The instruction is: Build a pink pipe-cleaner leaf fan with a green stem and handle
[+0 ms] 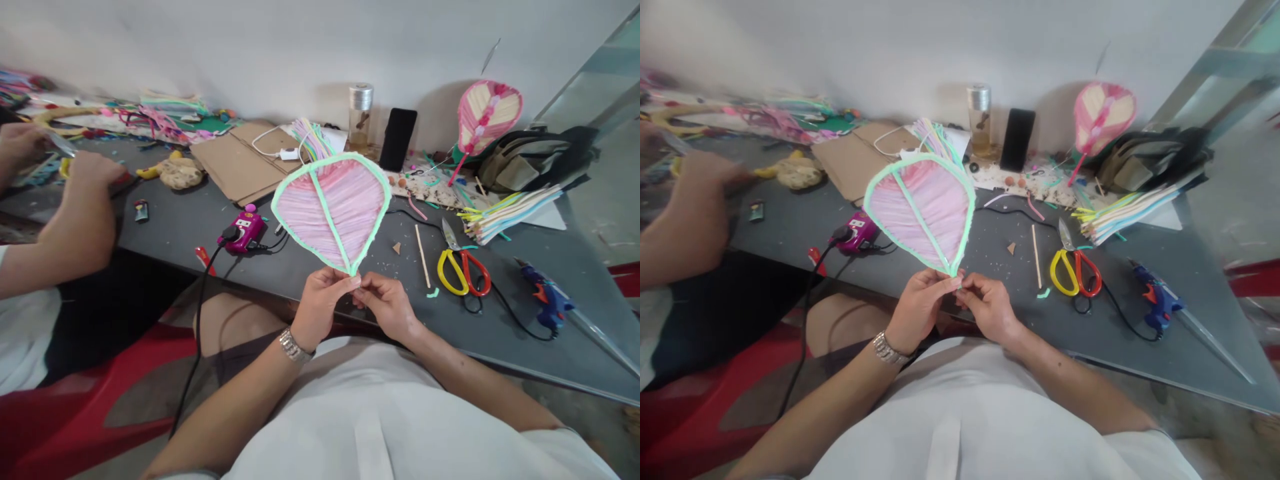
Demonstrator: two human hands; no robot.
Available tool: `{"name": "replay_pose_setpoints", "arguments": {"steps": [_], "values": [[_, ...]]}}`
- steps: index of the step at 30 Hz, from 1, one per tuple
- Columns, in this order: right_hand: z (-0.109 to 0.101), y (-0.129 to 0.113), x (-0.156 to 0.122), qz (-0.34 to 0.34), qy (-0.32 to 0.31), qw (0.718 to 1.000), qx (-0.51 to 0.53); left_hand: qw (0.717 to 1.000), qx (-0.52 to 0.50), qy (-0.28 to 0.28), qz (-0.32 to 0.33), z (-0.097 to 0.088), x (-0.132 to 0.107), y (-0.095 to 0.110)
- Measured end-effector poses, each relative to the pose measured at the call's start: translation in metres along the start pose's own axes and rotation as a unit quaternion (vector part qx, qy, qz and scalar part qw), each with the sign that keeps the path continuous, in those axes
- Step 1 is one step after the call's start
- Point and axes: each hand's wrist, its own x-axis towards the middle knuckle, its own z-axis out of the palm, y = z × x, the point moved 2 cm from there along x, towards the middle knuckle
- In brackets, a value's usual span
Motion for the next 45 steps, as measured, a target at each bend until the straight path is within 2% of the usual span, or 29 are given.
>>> {"name": "replay_pose_setpoints", "arguments": {"steps": [3, 6, 10, 13, 15, 17, 19, 22, 26, 28, 31, 34, 36, 38, 41, 43, 45], "values": [[-0.002, 0.000, 0.004, 0.055, -0.054, 0.996, 0.047, 0.999, -0.002, -0.027, -0.026, 0.000, 0.001, 0.002], [-0.005, 0.001, 0.007, 0.091, -0.073, 0.992, 0.052, 1.000, 0.015, -0.002, 0.002, -0.003, 0.003, 0.004], [-0.008, 0.000, 0.009, 0.093, -0.077, 0.992, 0.038, 0.999, 0.019, 0.005, 0.031, -0.005, 0.005, 0.001], [-0.007, 0.001, 0.010, 0.092, -0.063, 0.994, 0.019, 0.998, 0.023, 0.034, 0.040, -0.006, 0.005, -0.003], [-0.005, 0.002, 0.011, 0.085, -0.030, 0.996, -0.004, 0.995, 0.046, 0.069, 0.047, -0.007, 0.005, -0.006], [-0.003, 0.004, 0.011, 0.088, -0.009, 0.996, -0.004, 0.994, 0.060, 0.078, 0.049, -0.007, 0.005, -0.007], [-0.001, 0.006, 0.010, 0.118, -0.023, 0.991, 0.049, 0.997, 0.047, 0.047, 0.040, -0.007, 0.003, -0.007], [0.000, 0.010, 0.007, 0.192, -0.063, 0.964, 0.176, 1.000, 0.000, -0.020, 0.000, -0.008, 0.001, -0.007], [0.001, 0.018, 0.004, 0.243, -0.105, 0.938, 0.225, 0.997, -0.038, -0.053, -0.039, -0.013, -0.004, -0.007], [0.004, 0.021, 0.004, 0.240, -0.116, 0.941, 0.207, 0.997, -0.042, -0.053, -0.032, -0.016, -0.008, -0.006], [0.012, 0.024, 0.004, 0.194, -0.112, 0.965, 0.135, 0.999, -0.032, -0.032, -0.009, -0.021, -0.014, -0.008], [0.017, 0.019, 0.004, 0.071, -0.056, 0.996, -0.014, 0.999, 0.010, 0.044, 0.015, -0.029, -0.017, -0.013], [0.019, 0.013, 0.004, -0.024, -0.012, 0.992, -0.120, 0.994, 0.040, 0.100, 0.030, -0.034, -0.018, -0.015], [0.020, 0.010, 0.005, -0.060, -0.002, 0.986, -0.154, 0.991, 0.047, 0.122, 0.036, -0.033, -0.018, -0.014], [0.020, 0.012, 0.007, 0.018, -0.034, 0.998, -0.049, 0.996, 0.018, 0.082, 0.018, -0.025, -0.018, -0.010], [0.020, 0.013, 0.007, 0.083, -0.063, 0.994, 0.041, 0.999, -0.008, 0.045, -0.008, -0.020, -0.019, -0.007], [0.020, 0.011, 0.007, 0.118, -0.088, 0.984, 0.098, 0.999, -0.030, 0.021, -0.034, -0.019, -0.020, -0.006]]}}
